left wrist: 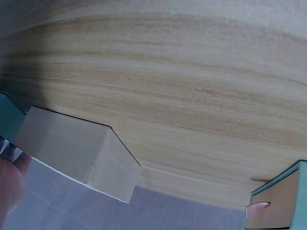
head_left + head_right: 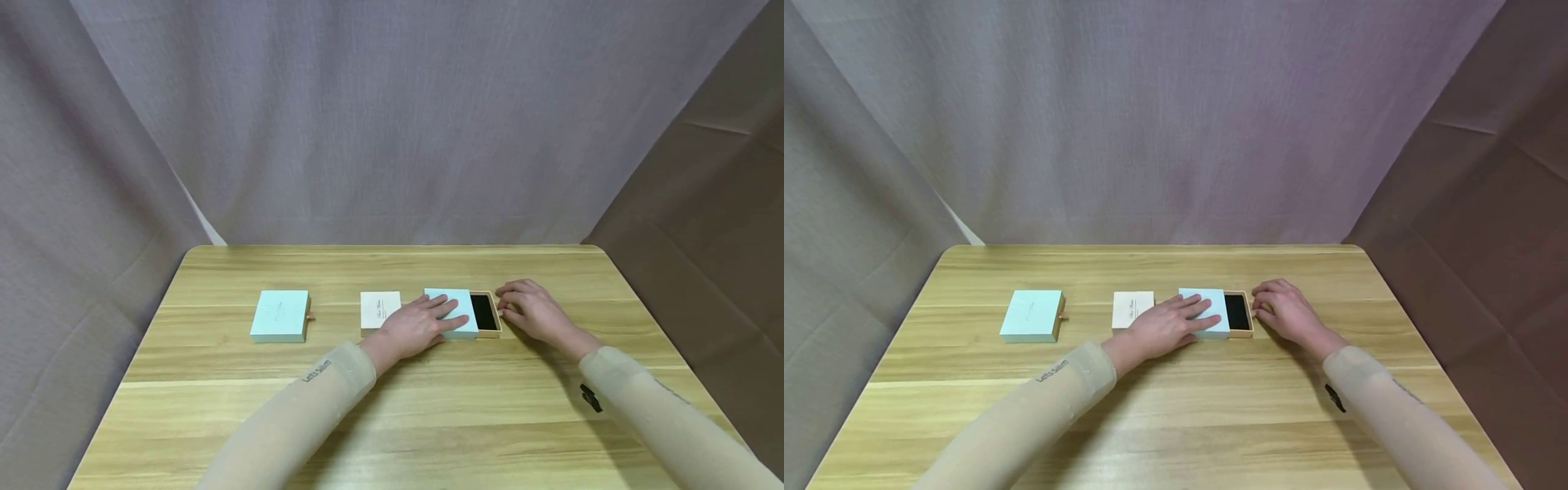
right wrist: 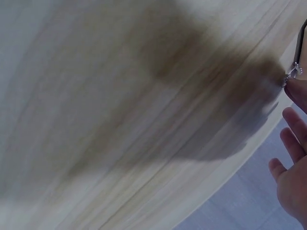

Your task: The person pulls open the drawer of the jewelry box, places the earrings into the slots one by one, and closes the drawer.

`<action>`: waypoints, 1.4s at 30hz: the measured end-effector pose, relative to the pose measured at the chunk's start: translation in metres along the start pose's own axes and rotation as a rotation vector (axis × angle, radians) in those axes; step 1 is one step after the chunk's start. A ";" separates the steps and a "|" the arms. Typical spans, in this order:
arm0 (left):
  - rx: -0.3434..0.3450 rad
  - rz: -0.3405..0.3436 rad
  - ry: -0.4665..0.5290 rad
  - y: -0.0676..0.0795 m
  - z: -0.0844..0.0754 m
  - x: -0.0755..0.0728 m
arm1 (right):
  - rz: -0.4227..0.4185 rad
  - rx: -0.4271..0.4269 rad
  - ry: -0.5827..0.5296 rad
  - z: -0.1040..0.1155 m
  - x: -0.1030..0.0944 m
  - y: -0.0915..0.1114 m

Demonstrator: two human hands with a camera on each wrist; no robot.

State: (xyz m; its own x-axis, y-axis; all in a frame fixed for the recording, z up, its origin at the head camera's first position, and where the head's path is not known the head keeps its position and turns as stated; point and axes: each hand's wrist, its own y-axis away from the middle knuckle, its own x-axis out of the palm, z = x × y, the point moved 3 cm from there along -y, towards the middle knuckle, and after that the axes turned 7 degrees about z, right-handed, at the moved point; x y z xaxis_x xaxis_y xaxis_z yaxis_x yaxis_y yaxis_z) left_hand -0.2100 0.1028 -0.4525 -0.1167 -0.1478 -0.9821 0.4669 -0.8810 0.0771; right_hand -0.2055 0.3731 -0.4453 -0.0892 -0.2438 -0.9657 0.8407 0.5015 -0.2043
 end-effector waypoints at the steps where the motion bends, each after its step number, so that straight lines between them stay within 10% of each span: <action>1: 0.000 0.000 0.002 0.000 0.000 0.000 | 0.001 0.003 0.002 0.000 0.000 0.000; 18: -0.006 0.014 -0.010 0.002 0.000 -0.002 | 0.065 0.222 -0.260 -0.001 -0.017 -0.005; 42: 0.005 -0.009 -0.011 0.001 0.001 -0.001 | 0.166 0.205 -0.356 0.019 -0.021 -0.038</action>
State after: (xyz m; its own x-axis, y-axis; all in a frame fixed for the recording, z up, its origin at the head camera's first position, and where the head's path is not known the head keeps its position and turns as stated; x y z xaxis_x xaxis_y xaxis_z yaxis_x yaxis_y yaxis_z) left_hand -0.2107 0.1017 -0.4509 -0.1302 -0.1449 -0.9808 0.4612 -0.8846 0.0695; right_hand -0.2249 0.3433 -0.4139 0.2153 -0.4625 -0.8601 0.9198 0.3919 0.0195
